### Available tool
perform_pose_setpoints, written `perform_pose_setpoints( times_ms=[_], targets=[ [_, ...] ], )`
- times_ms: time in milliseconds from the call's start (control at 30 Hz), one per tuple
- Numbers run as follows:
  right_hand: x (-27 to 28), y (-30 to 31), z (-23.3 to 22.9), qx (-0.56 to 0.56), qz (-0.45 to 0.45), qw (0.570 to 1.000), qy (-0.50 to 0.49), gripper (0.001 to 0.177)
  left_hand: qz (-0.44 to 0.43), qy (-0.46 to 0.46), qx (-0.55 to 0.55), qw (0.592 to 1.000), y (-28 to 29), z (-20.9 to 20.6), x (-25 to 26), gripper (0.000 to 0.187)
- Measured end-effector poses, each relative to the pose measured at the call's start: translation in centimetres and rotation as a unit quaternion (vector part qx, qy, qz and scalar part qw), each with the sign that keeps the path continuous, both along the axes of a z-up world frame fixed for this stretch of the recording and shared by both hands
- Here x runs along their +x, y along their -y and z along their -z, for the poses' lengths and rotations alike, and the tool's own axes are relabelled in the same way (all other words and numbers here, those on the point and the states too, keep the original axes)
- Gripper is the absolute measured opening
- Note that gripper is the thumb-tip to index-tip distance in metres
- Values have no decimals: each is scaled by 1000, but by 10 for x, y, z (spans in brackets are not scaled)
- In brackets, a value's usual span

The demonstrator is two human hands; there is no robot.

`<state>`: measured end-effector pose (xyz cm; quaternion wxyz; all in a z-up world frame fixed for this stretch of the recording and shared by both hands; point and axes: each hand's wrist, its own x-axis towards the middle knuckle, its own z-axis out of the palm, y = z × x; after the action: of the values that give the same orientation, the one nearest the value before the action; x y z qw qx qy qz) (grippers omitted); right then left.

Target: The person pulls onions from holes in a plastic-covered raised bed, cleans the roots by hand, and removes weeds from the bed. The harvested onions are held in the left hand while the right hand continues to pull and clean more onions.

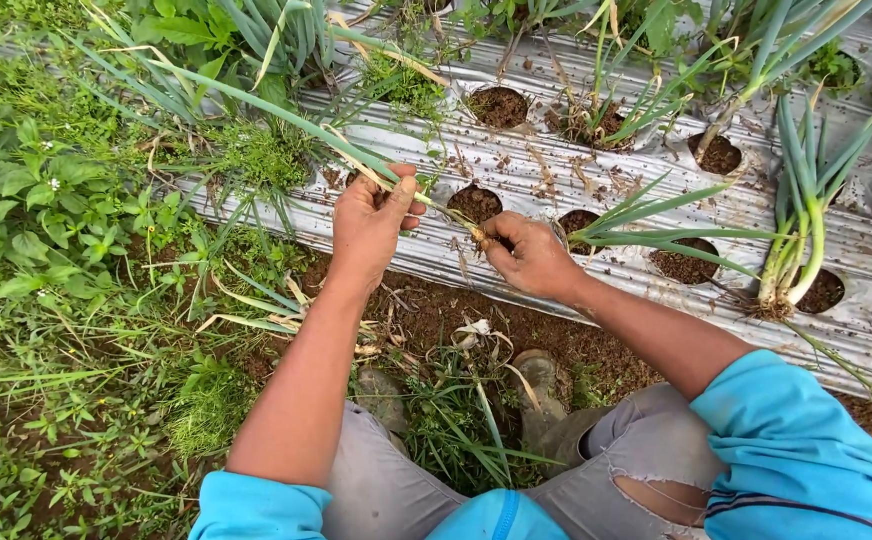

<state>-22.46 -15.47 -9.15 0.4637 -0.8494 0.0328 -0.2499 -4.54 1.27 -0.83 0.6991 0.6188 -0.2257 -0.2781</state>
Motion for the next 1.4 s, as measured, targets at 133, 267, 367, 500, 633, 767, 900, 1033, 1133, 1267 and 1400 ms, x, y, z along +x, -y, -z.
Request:
perform_pose_setpoints(
  times_ms=[133, 267, 367, 500, 633, 767, 900, 1033, 1133, 1267, 1400],
  targets=[
    [1, -6, -4, 26, 26, 999, 6, 7, -15, -42, -16, 999, 5, 6, 3, 18],
    [4, -7, -10, 112, 85, 989, -37, 12, -43, -82, -39, 995, 5, 4, 4, 21],
    [6, -9, -12, 145, 71, 987, -22, 11, -55, -93, -48, 993, 5, -2, 4, 20],
    [11, -3, -2, 66, 5, 996, 66, 7, -74, -97, -52, 991, 4, -5, 6, 20],
    [8, -3, -9, 4, -9, 998, 58, 4, -84, -79, -39, 993, 0, -2, 14, 20],
    [2, -10, -32, -121, -104, 986, -56, 9, -106, -27, -41, 993, -8, -10, 20, 19],
    [-8, -33, -61, -295, -223, 763, -530, 68, -138, 31, -31, 989, -26, -23, 39, 18],
    [-2, -36, -92, -313, -201, 804, -464, 40, -97, 64, -48, 992, -20, -16, 28, 14],
    [2, -42, -130, -154, -77, 891, -421, 43, -49, 79, -7, 996, -13, -22, 13, 23],
    [4, -21, -64, -71, -48, 966, -245, 17, 2, 56, -17, 998, -2, -6, 3, 16],
    [5, -26, -59, 68, -9, 993, -99, 24, 30, 43, -11, 999, 5, 2, -5, 17]
  ],
)
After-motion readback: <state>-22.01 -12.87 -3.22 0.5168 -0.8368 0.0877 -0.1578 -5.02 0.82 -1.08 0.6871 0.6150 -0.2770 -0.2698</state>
